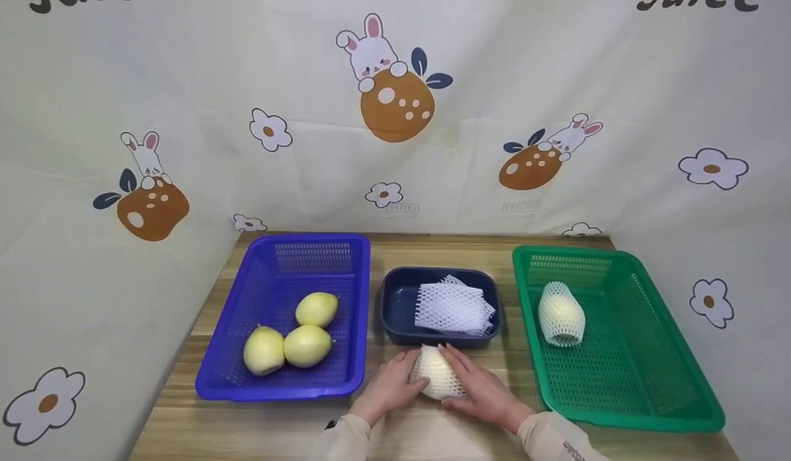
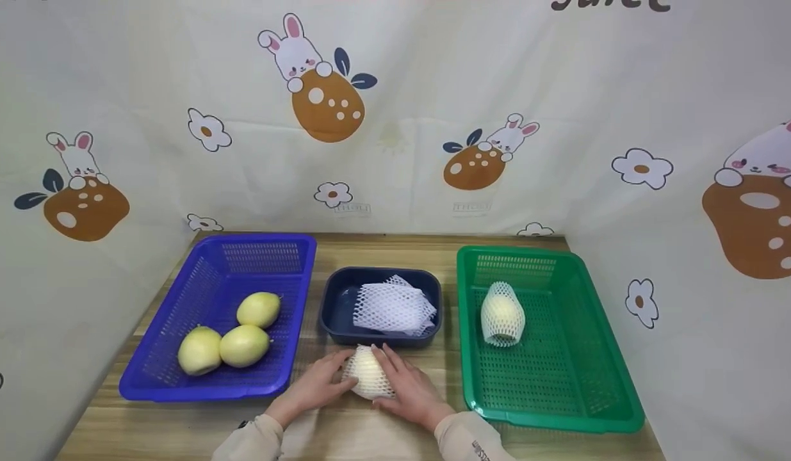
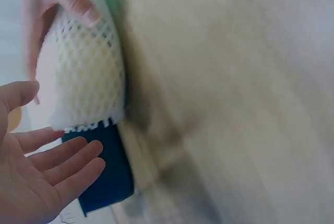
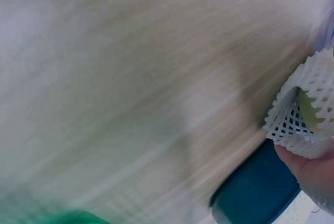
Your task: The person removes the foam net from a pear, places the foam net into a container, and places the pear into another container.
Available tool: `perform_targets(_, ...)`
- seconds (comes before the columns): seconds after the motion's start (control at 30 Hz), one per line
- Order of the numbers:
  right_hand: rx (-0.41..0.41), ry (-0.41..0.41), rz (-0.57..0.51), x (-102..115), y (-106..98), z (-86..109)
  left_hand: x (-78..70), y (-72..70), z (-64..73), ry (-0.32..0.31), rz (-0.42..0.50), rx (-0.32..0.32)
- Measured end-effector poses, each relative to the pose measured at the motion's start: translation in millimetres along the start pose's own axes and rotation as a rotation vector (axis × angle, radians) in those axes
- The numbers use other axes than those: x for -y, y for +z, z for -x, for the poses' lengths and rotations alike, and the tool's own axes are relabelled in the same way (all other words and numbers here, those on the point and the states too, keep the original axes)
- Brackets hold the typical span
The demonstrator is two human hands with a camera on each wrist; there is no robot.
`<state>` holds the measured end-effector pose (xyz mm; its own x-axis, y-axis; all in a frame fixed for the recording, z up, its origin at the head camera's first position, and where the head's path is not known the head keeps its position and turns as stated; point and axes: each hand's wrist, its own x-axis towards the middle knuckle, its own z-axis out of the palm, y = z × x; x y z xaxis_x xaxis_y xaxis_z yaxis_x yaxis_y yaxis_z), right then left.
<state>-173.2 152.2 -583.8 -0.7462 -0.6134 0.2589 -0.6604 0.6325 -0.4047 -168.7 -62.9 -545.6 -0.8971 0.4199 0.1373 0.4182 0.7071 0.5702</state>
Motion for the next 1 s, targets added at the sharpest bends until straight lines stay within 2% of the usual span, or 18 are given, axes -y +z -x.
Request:
perform_targets(0.17, -0.078, -0.029, 0.038, -2, -1, 5.3, -0.5, 8.2, 1.2, -0.007, 0.082, -0.027)
perform_targets(0.37, -0.213, -0.142, 0.070, -6, -1, 6.3, -2.5, 15.0, 0.6, 0.009, 0.142, -0.067)
perform_targets(0.43, -0.210, -0.148, 0.068, -6, 0, 6.0, -2.6, 16.6, 0.4, 0.022, 0.143, -0.080)
perform_targets(0.63, -0.051, -0.080, 0.029, -3, 1, 2.5, -3.3, 18.5, -0.2, 0.046, 0.113, -0.092)
perform_targets(0.7, -0.034, -0.082, 0.032, -2, 1, 2.0, -3.6, 18.5, -0.5, 0.050, 0.107, -0.090)
perform_targets(0.83, -0.083, -0.119, 0.052, -3, 0, 4.3, -1.2, 19.0, -0.8, 0.052, 0.152, -0.123)
perform_targets(1.0, -0.210, -0.190, 0.055, -7, 0, 5.3, 5.8, 21.3, -3.1, 0.087, 0.249, -0.239)
